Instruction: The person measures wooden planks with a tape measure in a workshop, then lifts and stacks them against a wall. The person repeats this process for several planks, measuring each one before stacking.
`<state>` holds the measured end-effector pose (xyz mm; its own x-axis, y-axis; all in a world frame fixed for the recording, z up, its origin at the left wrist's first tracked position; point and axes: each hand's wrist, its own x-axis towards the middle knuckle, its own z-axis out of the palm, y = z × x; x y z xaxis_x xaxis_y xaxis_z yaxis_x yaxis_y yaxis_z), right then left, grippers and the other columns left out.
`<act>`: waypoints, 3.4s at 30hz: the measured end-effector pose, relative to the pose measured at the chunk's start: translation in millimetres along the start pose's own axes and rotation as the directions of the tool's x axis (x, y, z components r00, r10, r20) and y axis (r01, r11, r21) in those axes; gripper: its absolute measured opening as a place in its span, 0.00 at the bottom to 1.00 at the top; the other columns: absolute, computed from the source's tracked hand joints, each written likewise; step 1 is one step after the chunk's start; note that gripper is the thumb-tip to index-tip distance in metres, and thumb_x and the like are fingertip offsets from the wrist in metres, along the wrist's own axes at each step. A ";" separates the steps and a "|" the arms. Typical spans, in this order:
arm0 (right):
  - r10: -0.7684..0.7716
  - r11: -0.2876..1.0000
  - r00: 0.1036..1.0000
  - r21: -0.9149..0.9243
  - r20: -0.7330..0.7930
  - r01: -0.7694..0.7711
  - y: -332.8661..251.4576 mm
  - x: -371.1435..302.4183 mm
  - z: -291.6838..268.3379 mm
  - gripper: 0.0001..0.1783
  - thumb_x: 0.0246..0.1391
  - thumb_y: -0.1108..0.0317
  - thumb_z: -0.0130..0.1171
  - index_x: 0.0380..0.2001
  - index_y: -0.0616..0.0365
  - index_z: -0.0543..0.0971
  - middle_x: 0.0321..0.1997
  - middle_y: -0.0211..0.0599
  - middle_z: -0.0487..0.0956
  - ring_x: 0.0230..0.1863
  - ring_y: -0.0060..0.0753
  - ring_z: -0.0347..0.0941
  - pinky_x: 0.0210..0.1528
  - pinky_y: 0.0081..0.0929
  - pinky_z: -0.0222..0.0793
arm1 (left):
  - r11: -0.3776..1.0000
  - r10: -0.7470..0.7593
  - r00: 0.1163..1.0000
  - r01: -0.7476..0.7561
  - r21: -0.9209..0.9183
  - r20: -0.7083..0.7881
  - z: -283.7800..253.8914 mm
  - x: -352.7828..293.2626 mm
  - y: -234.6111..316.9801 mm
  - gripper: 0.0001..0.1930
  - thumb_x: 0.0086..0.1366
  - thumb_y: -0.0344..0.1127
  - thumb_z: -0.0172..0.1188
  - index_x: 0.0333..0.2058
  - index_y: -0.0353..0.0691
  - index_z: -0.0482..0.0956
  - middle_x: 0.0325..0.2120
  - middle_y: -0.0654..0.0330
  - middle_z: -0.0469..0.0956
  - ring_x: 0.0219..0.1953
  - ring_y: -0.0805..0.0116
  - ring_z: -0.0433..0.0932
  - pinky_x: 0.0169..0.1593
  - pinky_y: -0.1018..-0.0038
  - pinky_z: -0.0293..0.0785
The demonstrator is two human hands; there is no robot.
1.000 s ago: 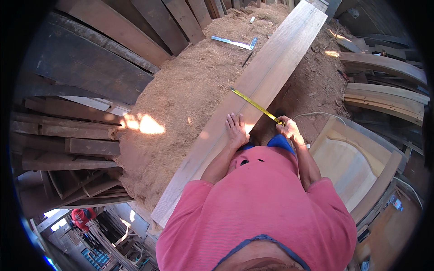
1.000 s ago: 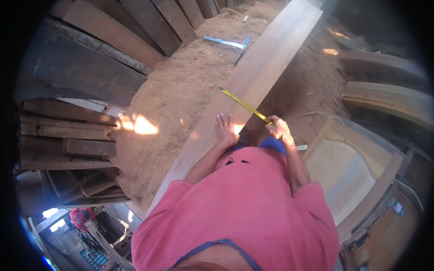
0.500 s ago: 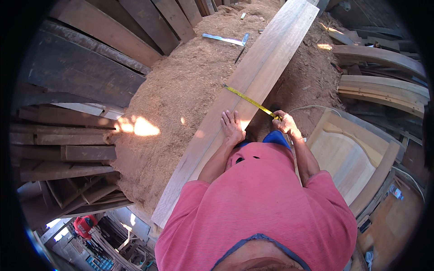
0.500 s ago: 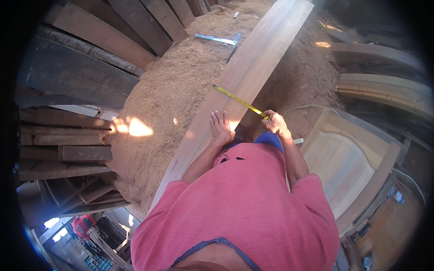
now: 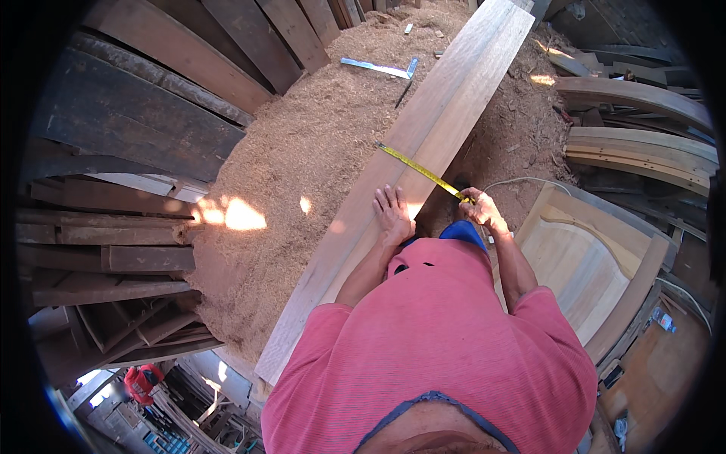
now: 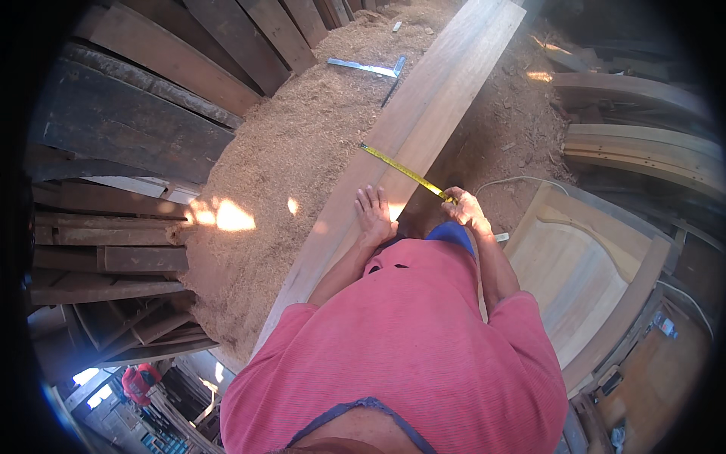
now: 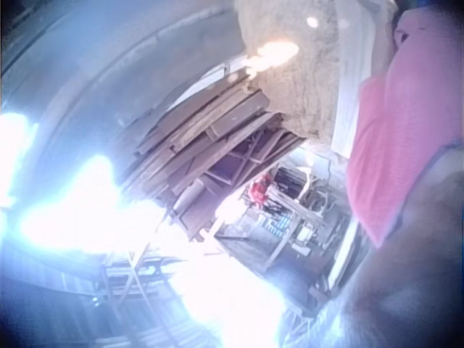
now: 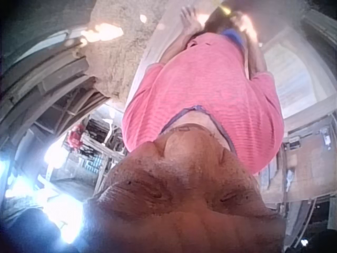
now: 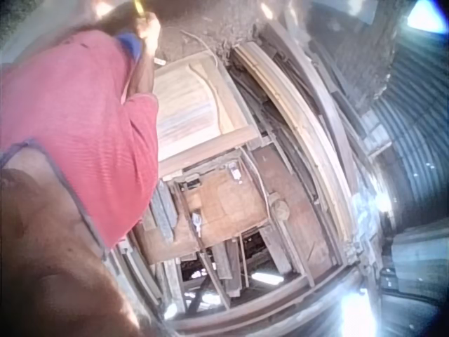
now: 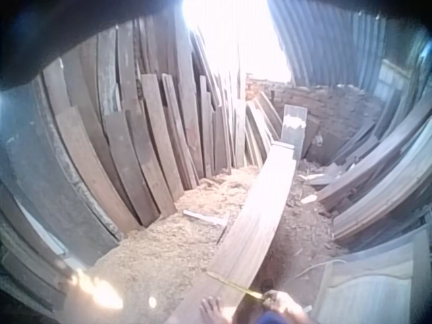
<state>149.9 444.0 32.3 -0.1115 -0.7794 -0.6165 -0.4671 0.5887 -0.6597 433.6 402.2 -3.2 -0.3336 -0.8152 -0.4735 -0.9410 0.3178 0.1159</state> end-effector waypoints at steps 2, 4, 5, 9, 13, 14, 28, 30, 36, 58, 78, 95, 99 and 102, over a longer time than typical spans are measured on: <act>-0.008 1.000 1.000 -0.016 -0.008 0.008 2.9 1.1 1.8 0.26 0.51 0.63 0.66 0.55 0.56 0.82 0.41 0.51 0.85 0.45 0.44 0.83 0.50 0.40 0.77 | 1.000 -0.001 1.000 0.001 0.000 0.009 -1.0 -0.1 0.3 0.65 0.52 0.56 0.75 0.77 0.34 0.44 0.76 0.33 0.44 0.77 0.23 0.40 0.76 0.35 0.40; -0.018 0.999 1.000 -0.045 -0.023 0.017 6.5 3.0 3.5 0.27 0.50 0.61 0.66 0.55 0.57 0.82 0.41 0.51 0.85 0.46 0.44 0.83 0.50 0.41 0.77 | 1.000 0.000 1.000 0.000 0.010 -0.003 -2.4 -0.2 0.5 0.65 0.52 0.56 0.75 0.77 0.34 0.44 0.76 0.33 0.44 0.77 0.23 0.40 0.76 0.35 0.41; -0.031 0.999 0.999 -0.031 -0.021 0.031 8.4 4.0 4.3 0.27 0.50 0.61 0.66 0.55 0.57 0.81 0.41 0.51 0.85 0.46 0.45 0.83 0.50 0.41 0.77 | 1.000 -0.001 1.000 0.001 0.007 0.009 -3.1 -0.4 0.5 0.65 0.52 0.56 0.75 0.77 0.34 0.44 0.76 0.32 0.44 0.77 0.23 0.40 0.76 0.35 0.41; -0.074 0.997 0.997 -0.019 -0.029 0.073 14.9 6.7 6.2 0.28 0.50 0.60 0.65 0.55 0.58 0.81 0.43 0.52 0.85 0.46 0.47 0.83 0.51 0.41 0.77 | 1.000 0.011 1.000 -0.011 -0.004 -0.007 -5.4 -2.2 0.0 0.61 0.54 0.53 0.73 0.77 0.33 0.45 0.76 0.33 0.46 0.76 0.23 0.43 0.75 0.35 0.42; -0.070 0.997 0.997 -0.029 -0.023 0.069 14.4 7.1 6.6 0.28 0.51 0.60 0.64 0.55 0.58 0.81 0.43 0.52 0.85 0.47 0.48 0.83 0.51 0.41 0.77 | 1.000 0.020 1.000 -0.020 0.000 -0.013 -6.4 -2.9 -1.3 0.63 0.52 0.53 0.75 0.77 0.33 0.44 0.76 0.32 0.46 0.76 0.23 0.42 0.76 0.35 0.42; -0.062 0.997 0.998 -0.036 -0.020 0.061 13.2 6.7 6.5 0.28 0.51 0.60 0.64 0.55 0.58 0.81 0.43 0.52 0.85 0.47 0.47 0.83 0.52 0.41 0.77 | 1.000 0.023 1.000 -0.023 0.007 0.002 -6.7 -2.9 -1.9 0.64 0.51 0.53 0.76 0.77 0.32 0.44 0.76 0.32 0.45 0.76 0.23 0.41 0.76 0.35 0.42; -0.091 0.984 0.996 0.153 0.021 0.087 13.2 4.8 8.3 0.24 0.56 0.67 0.67 0.55 0.61 0.79 0.36 0.33 0.83 0.35 0.27 0.77 0.38 0.29 0.73 | 0.999 0.047 0.998 -0.046 -0.025 0.030 -1.7 0.3 -4.2 0.64 0.53 0.53 0.75 0.77 0.32 0.42 0.77 0.38 0.43 0.76 0.20 0.38 0.75 0.31 0.41; 0.006 0.881 0.996 0.471 0.086 -0.046 8.0 3.3 4.8 0.20 0.57 0.70 0.65 0.53 0.61 0.78 0.30 0.25 0.78 0.25 0.18 0.70 0.28 0.21 0.65 | 0.999 0.047 0.998 -0.046 -0.018 0.031 -3.4 0.4 -4.5 0.65 0.53 0.53 0.75 0.77 0.32 0.42 0.77 0.38 0.43 0.76 0.21 0.38 0.75 0.32 0.41; 0.004 0.764 0.995 0.642 -0.104 0.064 12.1 -12.3 -19.0 0.18 0.59 0.66 0.63 0.51 0.60 0.79 0.31 0.24 0.78 0.27 0.16 0.71 0.26 0.23 0.67 | 0.997 0.061 0.998 -0.059 -0.059 0.034 -6.7 -3.9 -7.1 0.63 0.53 0.49 0.74 0.77 0.32 0.42 0.77 0.36 0.42 0.76 0.22 0.38 0.76 0.34 0.41; -0.182 0.924 0.929 0.378 0.321 0.051 26.6 23.1 -66.1 0.20 0.59 0.62 0.65 0.51 0.61 0.79 0.32 0.25 0.78 0.27 0.18 0.71 0.28 0.23 0.69 | 0.559 -0.720 0.674 0.705 -0.436 0.167 65.8 -159.7 3.2 0.53 0.60 0.50 0.66 0.78 0.53 0.46 0.79 0.42 0.36 0.80 0.38 0.37 0.76 0.40 0.48; -0.189 0.392 0.337 -0.244 0.922 0.887 -188.4 -83.6 167.7 0.25 0.51 0.61 0.65 0.53 0.59 0.82 0.48 0.53 0.85 0.52 0.50 0.82 0.56 0.41 0.76 | -0.495 -0.855 0.423 -0.494 -0.715 0.300 159.7 -387.2 -57.8 0.08 0.74 0.32 0.60 0.48 0.38 0.79 0.36 0.64 0.80 0.35 0.74 0.82 0.41 0.76 0.84; -0.023 0.503 0.627 -0.532 0.779 0.681 -314.1 -169.0 452.9 0.21 0.58 0.62 0.59 0.51 0.61 0.82 0.32 0.42 0.83 0.25 0.31 0.80 0.26 0.33 0.81 | -0.239 -0.796 -0.228 -0.733 -0.637 0.561 347.6 -727.8 -319.9 0.08 0.72 0.30 0.64 0.48 0.38 0.85 0.28 0.67 0.81 0.25 0.79 0.77 0.28 0.82 0.75; 0.057 0.618 0.554 -0.465 0.831 0.634 -295.5 -225.4 549.7 0.19 0.61 0.58 0.58 0.46 0.62 0.82 0.28 0.39 0.78 0.23 0.28 0.76 0.21 0.32 0.79 | -0.257 -0.677 -0.281 -0.776 -0.576 0.680 383.1 -724.5 -355.2 0.07 0.73 0.32 0.62 0.46 0.38 0.83 0.30 0.64 0.82 0.28 0.76 0.79 0.30 0.78 0.80; 0.057 0.651 0.518 -0.425 0.854 0.629 -284.8 -254.2 609.4 0.18 0.62 0.57 0.58 0.44 0.62 0.83 0.29 0.37 0.78 0.26 0.28 0.77 0.22 0.31 0.78 | -0.336 -0.632 -0.280 -0.742 -0.581 0.723 400.5 -725.2 -383.3 0.07 0.74 0.34 0.62 0.43 0.37 0.82 0.29 0.61 0.82 0.26 0.74 0.79 0.28 0.77 0.79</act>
<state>845.8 605.2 115.1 0.6644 -0.1867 -0.7237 -0.7469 -0.1982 -0.6347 1058.7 1065.5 -53.9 0.7284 0.3779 -0.5716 0.5307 0.2165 0.8194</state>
